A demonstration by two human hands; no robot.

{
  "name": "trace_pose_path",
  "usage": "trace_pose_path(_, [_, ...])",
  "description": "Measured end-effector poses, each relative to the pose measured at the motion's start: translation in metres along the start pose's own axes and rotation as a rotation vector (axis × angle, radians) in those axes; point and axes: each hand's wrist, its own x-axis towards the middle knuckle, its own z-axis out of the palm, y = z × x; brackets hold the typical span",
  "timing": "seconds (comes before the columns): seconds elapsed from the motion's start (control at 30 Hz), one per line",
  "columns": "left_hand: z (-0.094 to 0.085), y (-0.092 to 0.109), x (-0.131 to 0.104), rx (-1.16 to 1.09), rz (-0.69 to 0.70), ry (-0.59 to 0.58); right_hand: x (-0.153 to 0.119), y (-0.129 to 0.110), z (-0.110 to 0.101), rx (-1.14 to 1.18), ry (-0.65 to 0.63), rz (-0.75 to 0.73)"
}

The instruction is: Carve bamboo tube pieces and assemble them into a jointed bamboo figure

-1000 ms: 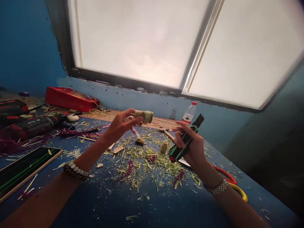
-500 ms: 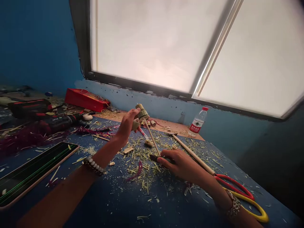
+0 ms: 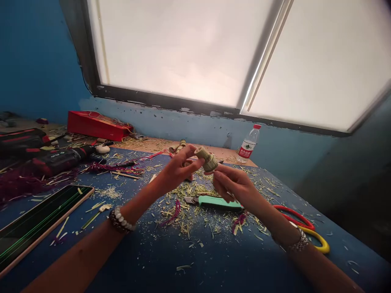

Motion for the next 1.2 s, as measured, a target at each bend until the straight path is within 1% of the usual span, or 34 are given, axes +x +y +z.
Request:
trace_pose_path(0.07, [-0.007, -0.001, -0.001, 0.205, 0.030, -0.041, -0.001, 0.002, -0.006, -0.231, 0.073, -0.082])
trace_pose_path(0.13, [-0.015, -0.002, -0.003, 0.479, 0.085, -0.058, -0.001, 0.005, -0.012, -0.525, 0.085, -0.152])
trace_pose_path(0.2, [-0.021, -0.004, -0.004, 0.719, 0.155, -0.088, 0.000, 0.007, -0.016, -0.771, 0.014, -0.196])
trace_pose_path(0.23, [-0.022, -0.006, -0.004, 0.802, 0.182, -0.111, 0.001, 0.007, -0.017, -0.861, -0.029, -0.217])
trace_pose_path(0.33, [-0.021, -0.010, -0.005, 0.954, 0.219, -0.210, 0.004, 0.003, -0.016, -1.050, -0.121, -0.276])
trace_pose_path(0.43, [-0.012, -0.010, -0.007, 1.087, 0.245, -0.269, 0.003, -0.009, -0.014, -1.191, -0.194, -0.302])
trace_pose_path(0.53, [0.001, -0.007, -0.009, 1.159, 0.280, -0.286, -0.003, -0.024, -0.017, -1.234, -0.266, -0.281])
trace_pose_path(0.63, [0.014, -0.004, -0.013, 1.183, 0.294, -0.334, -0.014, -0.036, -0.022, -1.254, -0.326, -0.292])
trace_pose_path(0.73, [0.021, -0.005, -0.016, 1.161, 0.337, -0.362, -0.027, -0.043, -0.028, -1.295, -0.370, -0.318])
trace_pose_path(0.83, [0.022, -0.003, -0.016, 1.115, 0.424, -0.384, -0.039, -0.051, -0.036, -1.338, -0.357, -0.383])
trace_pose_path(0.9, [0.024, 0.002, -0.016, 1.091, 0.484, -0.396, -0.046, -0.058, -0.039, -1.372, -0.345, -0.439])
trace_pose_path(1.03, [0.031, 0.012, -0.016, 1.061, 0.584, -0.386, -0.054, -0.071, -0.034, -1.368, -0.280, -0.539])
trace_pose_path(1.1, [0.027, 0.010, -0.016, 1.065, 0.606, -0.394, -0.056, -0.076, -0.033, -1.316, -0.228, -0.575])
trace_pose_path(1.13, [0.021, 0.008, -0.015, 1.072, 0.600, -0.397, -0.058, -0.079, -0.037, -1.297, -0.200, -0.579])
trace_pose_path(1.2, [0.001, 0.003, -0.010, 1.100, 0.566, -0.372, -0.067, -0.084, -0.056, -1.307, -0.140, -0.551])
